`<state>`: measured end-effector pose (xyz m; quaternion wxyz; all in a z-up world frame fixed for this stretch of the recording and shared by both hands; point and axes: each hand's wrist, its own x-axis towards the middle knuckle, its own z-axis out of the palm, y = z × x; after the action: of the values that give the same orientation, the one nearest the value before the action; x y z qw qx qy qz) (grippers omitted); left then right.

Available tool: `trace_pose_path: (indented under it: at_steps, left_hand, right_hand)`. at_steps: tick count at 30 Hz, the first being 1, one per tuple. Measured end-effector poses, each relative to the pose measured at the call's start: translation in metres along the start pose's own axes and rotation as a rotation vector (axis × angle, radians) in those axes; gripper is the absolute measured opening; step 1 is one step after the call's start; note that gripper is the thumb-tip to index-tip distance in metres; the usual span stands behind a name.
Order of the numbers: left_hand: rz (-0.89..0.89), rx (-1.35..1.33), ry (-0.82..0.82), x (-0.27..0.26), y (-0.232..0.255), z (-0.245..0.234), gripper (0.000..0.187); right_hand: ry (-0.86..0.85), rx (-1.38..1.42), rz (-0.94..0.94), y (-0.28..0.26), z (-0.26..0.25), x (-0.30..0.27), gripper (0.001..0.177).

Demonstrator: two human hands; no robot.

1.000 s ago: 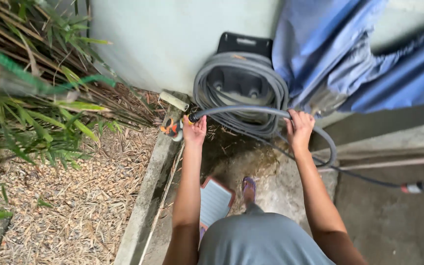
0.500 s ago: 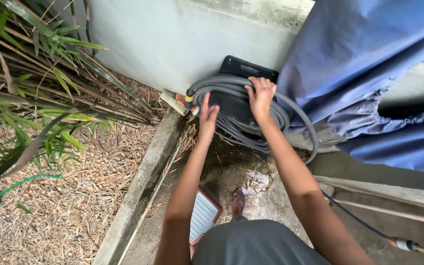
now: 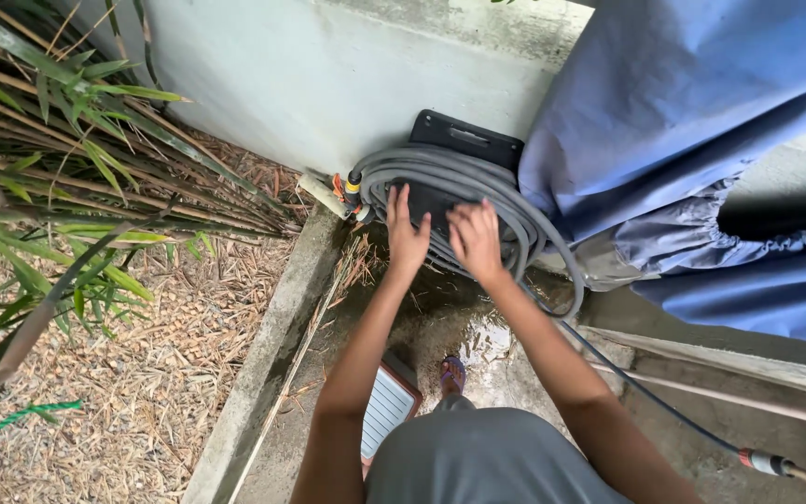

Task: The recorder sorts items from a storage container and washes the container and its lid using water and a cleaning brush.

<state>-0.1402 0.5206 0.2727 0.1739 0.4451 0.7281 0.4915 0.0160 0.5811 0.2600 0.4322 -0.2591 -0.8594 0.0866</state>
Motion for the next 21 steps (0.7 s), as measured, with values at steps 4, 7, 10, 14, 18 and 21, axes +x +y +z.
trace_pose_path:
  at_steps: [4, 7, 10, 14, 18, 21]
  left_hand:
    - [0.041, 0.051, -0.005, -0.069, -0.005, 0.004, 0.072]
    - [0.009, 0.009, -0.124, -0.129, -0.042, 0.013, 0.070]
    - [0.083, 0.114, -0.187, -0.191, -0.085, 0.014, 0.070]
    - [0.068, 0.224, -0.427, -0.278, -0.142, 0.006, 0.076]
    - [0.028, 0.444, -0.808, -0.361, -0.196, -0.016, 0.079]
    - [0.178, 0.536, -0.926, -0.419, -0.221, -0.038, 0.073]
  right_hand:
    - [-0.040, -0.020, 0.043, -0.049, -0.017, -0.059, 0.029]
    - [-0.063, 0.005, 0.053, -0.072, -0.016, -0.108, 0.031]
    - [-0.150, -0.010, 0.099, -0.094, -0.019, -0.164, 0.031]
    - [-0.230, -0.107, 0.175, -0.128, -0.024, -0.267, 0.039]
    - [-0.173, -0.258, 0.433, -0.194, -0.047, -0.379, 0.036]
    - [-0.079, -0.367, 0.747, -0.246, -0.065, -0.482, 0.029]
